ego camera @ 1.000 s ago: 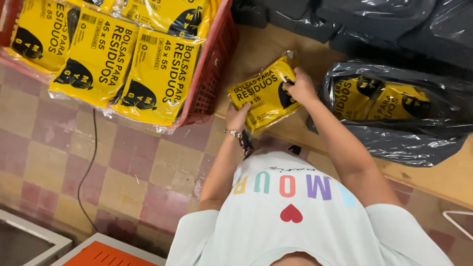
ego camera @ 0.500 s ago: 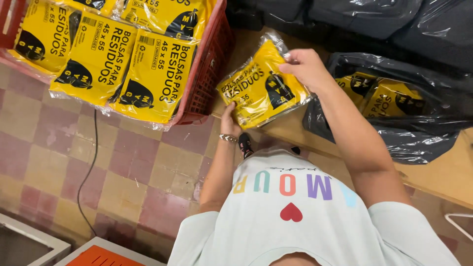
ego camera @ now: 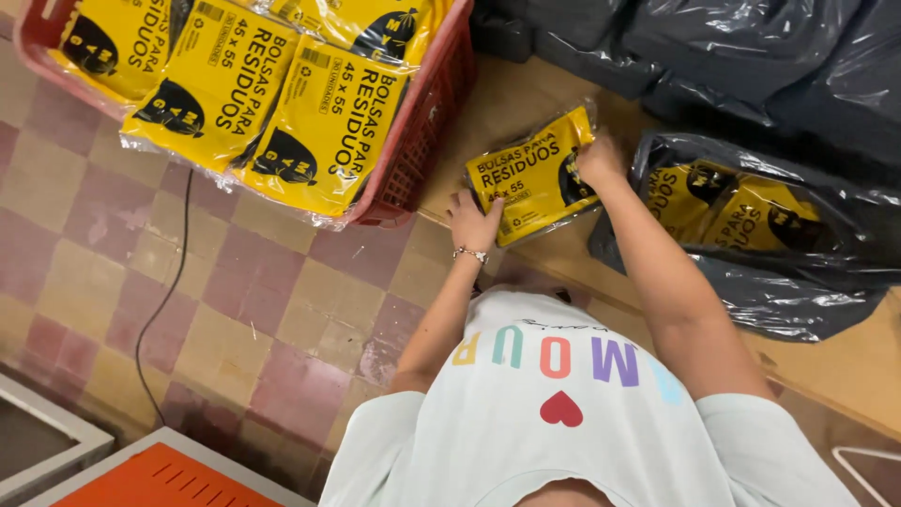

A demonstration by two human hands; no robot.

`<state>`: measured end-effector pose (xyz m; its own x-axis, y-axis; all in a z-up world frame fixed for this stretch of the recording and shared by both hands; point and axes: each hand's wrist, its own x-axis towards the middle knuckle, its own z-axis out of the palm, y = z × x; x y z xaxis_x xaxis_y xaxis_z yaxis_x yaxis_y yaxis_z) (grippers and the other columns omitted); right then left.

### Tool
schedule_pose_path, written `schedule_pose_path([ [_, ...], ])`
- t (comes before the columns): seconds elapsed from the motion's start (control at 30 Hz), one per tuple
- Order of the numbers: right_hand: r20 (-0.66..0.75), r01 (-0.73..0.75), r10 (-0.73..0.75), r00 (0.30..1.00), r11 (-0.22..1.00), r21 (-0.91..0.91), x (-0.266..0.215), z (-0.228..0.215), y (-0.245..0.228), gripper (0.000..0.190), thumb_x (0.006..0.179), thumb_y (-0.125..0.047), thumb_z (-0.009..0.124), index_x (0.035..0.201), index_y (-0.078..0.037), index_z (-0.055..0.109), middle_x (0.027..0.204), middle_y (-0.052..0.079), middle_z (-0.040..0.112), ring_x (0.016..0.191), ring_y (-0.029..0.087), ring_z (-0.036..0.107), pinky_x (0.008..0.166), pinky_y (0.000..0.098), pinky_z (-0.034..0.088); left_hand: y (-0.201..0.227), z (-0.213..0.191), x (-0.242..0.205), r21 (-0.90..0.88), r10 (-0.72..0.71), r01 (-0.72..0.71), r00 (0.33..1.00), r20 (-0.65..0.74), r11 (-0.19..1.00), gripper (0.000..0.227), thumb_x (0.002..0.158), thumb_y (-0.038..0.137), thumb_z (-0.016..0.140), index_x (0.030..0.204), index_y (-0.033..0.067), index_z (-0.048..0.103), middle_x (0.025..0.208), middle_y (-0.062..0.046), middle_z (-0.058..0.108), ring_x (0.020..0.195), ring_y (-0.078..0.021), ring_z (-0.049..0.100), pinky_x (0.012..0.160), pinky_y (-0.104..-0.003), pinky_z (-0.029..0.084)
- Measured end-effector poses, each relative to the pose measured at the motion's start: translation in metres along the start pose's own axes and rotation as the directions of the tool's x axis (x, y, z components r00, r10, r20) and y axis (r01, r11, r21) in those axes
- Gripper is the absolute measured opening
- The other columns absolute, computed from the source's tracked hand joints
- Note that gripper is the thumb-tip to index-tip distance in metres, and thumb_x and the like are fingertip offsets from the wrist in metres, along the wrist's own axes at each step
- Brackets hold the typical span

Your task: The person opens a black plastic bag and places multiple packs of yellow garbage bags into it. The person handles the packs one by one from a red basket and places them inside the black bag on a wooden table.

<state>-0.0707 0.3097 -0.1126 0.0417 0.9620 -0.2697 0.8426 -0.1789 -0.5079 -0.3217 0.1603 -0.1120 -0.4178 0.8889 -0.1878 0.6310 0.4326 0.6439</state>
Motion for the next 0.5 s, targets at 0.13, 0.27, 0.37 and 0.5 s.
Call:
schedule_pose_path([
  [0.13,-0.027,-0.082,0.084,0.996,0.994,0.068,0.020,0.046,0.041,0.045,0.097,-0.025,0.058,0.138,-0.005,0.055,0.125,0.022,0.066,0.122,0.039,0.062,0.097,0.0533,0.052,0.024,-0.012,0.013,-0.197,-0.132,0.180,0.962,0.238,0.964,0.086,0.080,0.052,0.073,0.144,0.0041,0.041,0.141,-0.029,0.053,0.131,-0.0477,0.055,0.111,-0.053,0.047],
  [0.27,-0.251,0.213,-0.072,0.965,0.774,0.597,0.016,0.066,0.052,0.039,0.094,0.005,0.051,0.131,0.013,0.059,0.119,0.035,0.063,0.120,0.045,0.060,0.100,0.0502,0.049,0.031,-0.021,0.031,-0.260,-0.172,0.254,0.938,0.302,0.931,0.082,0.073,0.039,0.075,0.138,-0.0017,0.046,0.138,-0.031,0.058,0.133,-0.0453,0.055,0.114,-0.052,0.043],
  [0.37,-0.396,0.353,-0.119,0.911,0.722,0.595,0.016,0.058,0.035,0.032,0.099,0.008,0.049,0.130,0.013,0.058,0.117,0.031,0.061,0.120,0.039,0.058,0.105,0.0464,0.047,0.028,-0.001,0.047,-0.400,-0.132,0.188,0.978,0.163,0.897,0.072,0.069,0.024,0.075,0.133,-0.0012,0.052,0.130,-0.029,0.063,0.129,-0.0449,0.058,0.111,-0.051,0.047],
  [0.5,-0.534,0.449,-0.145,0.833,0.743,0.497,0.033,0.073,0.063,0.028,0.100,0.012,0.044,0.127,0.013,0.052,0.113,0.034,0.055,0.120,0.042,0.055,0.106,0.0485,0.043,0.056,-0.041,0.017,-0.258,-0.057,0.101,0.983,0.172,0.961,0.086,0.077,0.022,0.072,0.148,-0.0074,0.035,0.145,-0.041,0.041,0.133,-0.0580,0.047,0.111,-0.059,0.046],
])
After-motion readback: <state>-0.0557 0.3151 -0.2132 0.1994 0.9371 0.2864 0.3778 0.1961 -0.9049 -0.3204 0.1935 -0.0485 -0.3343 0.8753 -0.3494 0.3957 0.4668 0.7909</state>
